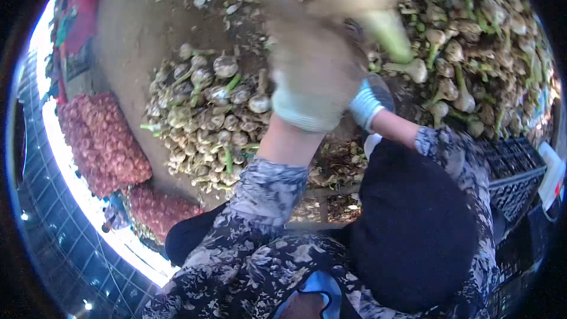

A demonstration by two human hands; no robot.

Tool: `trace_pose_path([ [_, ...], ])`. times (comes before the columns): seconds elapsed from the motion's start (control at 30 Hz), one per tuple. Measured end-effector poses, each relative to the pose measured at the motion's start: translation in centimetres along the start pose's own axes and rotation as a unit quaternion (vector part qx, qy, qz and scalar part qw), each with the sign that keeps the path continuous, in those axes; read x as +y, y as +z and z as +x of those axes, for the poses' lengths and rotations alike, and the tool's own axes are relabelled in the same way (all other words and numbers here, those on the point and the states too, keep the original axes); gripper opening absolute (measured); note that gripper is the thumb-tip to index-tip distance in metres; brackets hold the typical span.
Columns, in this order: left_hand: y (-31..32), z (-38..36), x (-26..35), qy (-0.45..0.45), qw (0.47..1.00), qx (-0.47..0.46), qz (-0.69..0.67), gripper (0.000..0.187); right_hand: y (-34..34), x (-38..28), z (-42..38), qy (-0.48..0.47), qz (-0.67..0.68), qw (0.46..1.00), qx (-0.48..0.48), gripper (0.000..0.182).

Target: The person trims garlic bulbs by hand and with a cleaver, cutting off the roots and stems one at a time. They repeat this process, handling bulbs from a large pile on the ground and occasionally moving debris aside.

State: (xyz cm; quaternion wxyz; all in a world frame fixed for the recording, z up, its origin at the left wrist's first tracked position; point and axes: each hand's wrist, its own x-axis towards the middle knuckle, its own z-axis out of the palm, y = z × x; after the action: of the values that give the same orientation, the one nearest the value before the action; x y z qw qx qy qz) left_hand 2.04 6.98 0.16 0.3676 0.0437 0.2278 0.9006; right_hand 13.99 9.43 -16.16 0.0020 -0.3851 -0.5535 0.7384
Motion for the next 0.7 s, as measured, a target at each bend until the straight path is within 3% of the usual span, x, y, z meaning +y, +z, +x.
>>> trace_pose_path([
  [0.03,-0.4,0.0,0.6,0.053,0.980,0.031,0.191,0.044,-0.7,-1.8,-0.4,0.013,0.010,1.000,-0.020,0.021],
  [0.07,-2.0,0.1,1.8,0.100,0.907,0.122,0.390,0.051,-1.4,-3.7,-0.8,0.027,0.019,0.999,-0.039,0.021],
  [0.1,-4.7,0.2,3.9,0.104,0.795,0.251,0.542,0.058,-2.4,-2.4,0.0,0.050,-0.024,0.997,-0.045,0.023],
  [0.13,-7.6,0.3,6.3,0.068,0.669,0.382,0.634,0.066,-3.3,-0.2,0.7,0.077,-0.067,0.994,-0.049,0.025],
  [0.17,-10.4,0.0,8.5,0.003,0.520,0.470,0.714,0.074,-3.7,1.7,1.1,0.036,-0.125,0.991,-0.029,0.031],
  [0.2,-12.8,-0.2,9.8,-0.083,0.369,0.507,0.775,0.082,-3.0,0.8,0.6,0.058,-0.120,0.990,-0.038,0.031],
  [0.23,-17.0,-1.1,10.3,-0.120,0.209,0.456,0.857,0.082,-1.6,-1.5,-0.1,0.076,-0.118,0.989,-0.048,0.032],
  [0.33,-21.8,-2.9,10.8,-0.188,0.188,0.359,0.895,0.070,-1.0,-3.8,0.0,0.061,-0.137,0.987,-0.058,0.036],
  [0.4,-24.0,-2.4,10.1,-0.037,0.388,0.237,0.890,0.049,-2.0,-4.2,0.3,0.036,-0.102,0.992,-0.063,0.038],
  [0.43,-24.5,-2.0,9.6,0.037,0.480,0.167,0.861,0.038,-2.2,-5.6,0.2,-0.025,-0.071,0.995,-0.066,0.038],
  [0.47,-25.0,-1.8,8.7,0.108,0.566,0.095,0.812,0.028,-2.7,-7.5,0.2,0.020,-0.191,0.978,-0.078,0.024],
  [0.5,-20.9,-1.5,7.1,0.104,0.636,0.107,0.757,0.023,-3.0,-8.1,0.6,-0.031,-0.203,0.974,-0.099,0.023],
  [0.53,-19.8,-1.1,5.8,0.009,0.723,0.167,0.670,0.025,-3.5,-8.6,1.1,-0.085,-0.216,0.965,-0.122,0.022],
  [0.57,-21.0,-1.2,4.9,-0.034,0.657,0.159,0.736,0.025,-3.8,-8.4,1.8,-0.076,-0.302,0.948,-0.069,0.029],
  [0.6,-21.0,-1.1,4.2,-0.076,0.583,0.150,0.795,0.026,-4.0,-8.8,2.0,-0.070,-0.288,0.954,-0.048,0.030],
  [0.63,-21.2,-1.3,3.7,-0.099,0.542,0.170,0.817,0.023,-4.1,-9.1,2.1,-0.062,-0.273,0.960,-0.028,0.030],
  [0.7,-18.9,-1.1,3.5,-0.002,0.464,0.183,0.867,0.026,-5.4,-8.3,2.8,-0.006,-0.233,0.972,0.020,0.029],
])
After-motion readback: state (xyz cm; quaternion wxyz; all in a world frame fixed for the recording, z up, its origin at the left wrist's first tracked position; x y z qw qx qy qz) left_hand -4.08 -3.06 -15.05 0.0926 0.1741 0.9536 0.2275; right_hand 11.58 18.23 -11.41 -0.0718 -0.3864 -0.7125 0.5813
